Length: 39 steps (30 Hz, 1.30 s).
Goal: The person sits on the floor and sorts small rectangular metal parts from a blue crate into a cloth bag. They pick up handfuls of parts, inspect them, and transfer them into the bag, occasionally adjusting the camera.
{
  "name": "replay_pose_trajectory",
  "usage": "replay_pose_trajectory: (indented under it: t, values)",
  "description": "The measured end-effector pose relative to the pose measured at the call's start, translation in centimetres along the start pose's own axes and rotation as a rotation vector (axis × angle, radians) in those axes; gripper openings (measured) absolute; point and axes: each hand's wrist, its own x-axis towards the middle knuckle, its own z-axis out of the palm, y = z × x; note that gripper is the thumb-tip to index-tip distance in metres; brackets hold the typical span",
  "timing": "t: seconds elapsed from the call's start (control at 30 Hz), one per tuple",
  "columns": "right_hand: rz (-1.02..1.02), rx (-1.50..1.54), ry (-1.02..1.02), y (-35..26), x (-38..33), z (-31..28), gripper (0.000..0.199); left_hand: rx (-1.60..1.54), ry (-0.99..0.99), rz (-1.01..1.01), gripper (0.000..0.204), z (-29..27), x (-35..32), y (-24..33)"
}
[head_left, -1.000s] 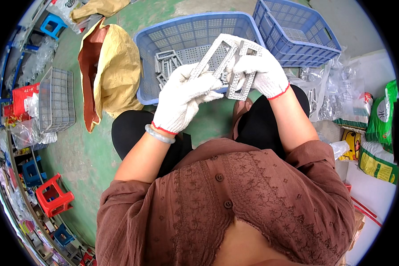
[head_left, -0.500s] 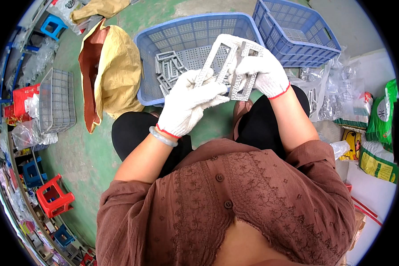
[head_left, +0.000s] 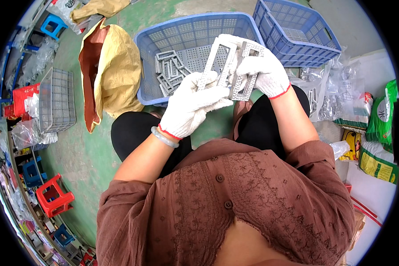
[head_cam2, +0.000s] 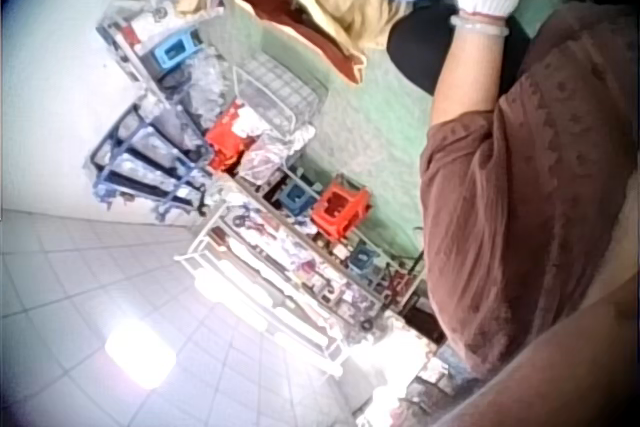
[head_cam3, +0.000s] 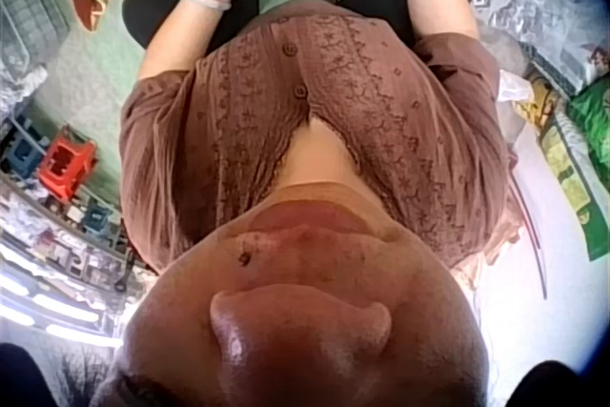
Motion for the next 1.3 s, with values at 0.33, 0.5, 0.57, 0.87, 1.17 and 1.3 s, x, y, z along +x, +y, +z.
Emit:
replay_pose_trajectory:
  t: [0.33, 0.5, 0.57, 0.87, 1.17, 1.3]
  values:
    - [0.010, -0.019, 0.038, -0.1, 0.0, 0.5, 0.057, 0.013, -0.010, 0.011, 0.036, 0.1, -0.1, -0.1]
    - [-0.001, -0.002, 0.048, 0.6, 0.3, -0.4, 0.055, 0.019, -0.018, -0.007, 0.036, 0.3, 0.0, 0.1]
    - [0.003, -0.003, 0.046, 0.6, 0.3, -0.4, 0.055, 0.016, -0.022, -0.005, 0.036, 0.3, -0.1, 0.1]
    - [0.002, -0.014, 0.022, 0.4, 0.2, -0.1, 0.055, 0.003, -0.032, 0.001, 0.037, 0.2, -0.1, 0.0]
    - [0.016, -0.072, 0.020, 0.0, 0.1, -0.4, 0.056, 0.040, -0.034, -0.008, 0.038, 0.0, -0.1, 0.0]
    - [0.008, -0.062, 0.007, 0.1, 0.2, -0.3, 0.056, 0.032, -0.003, 0.039, 0.040, 0.0, -0.3, -0.5]
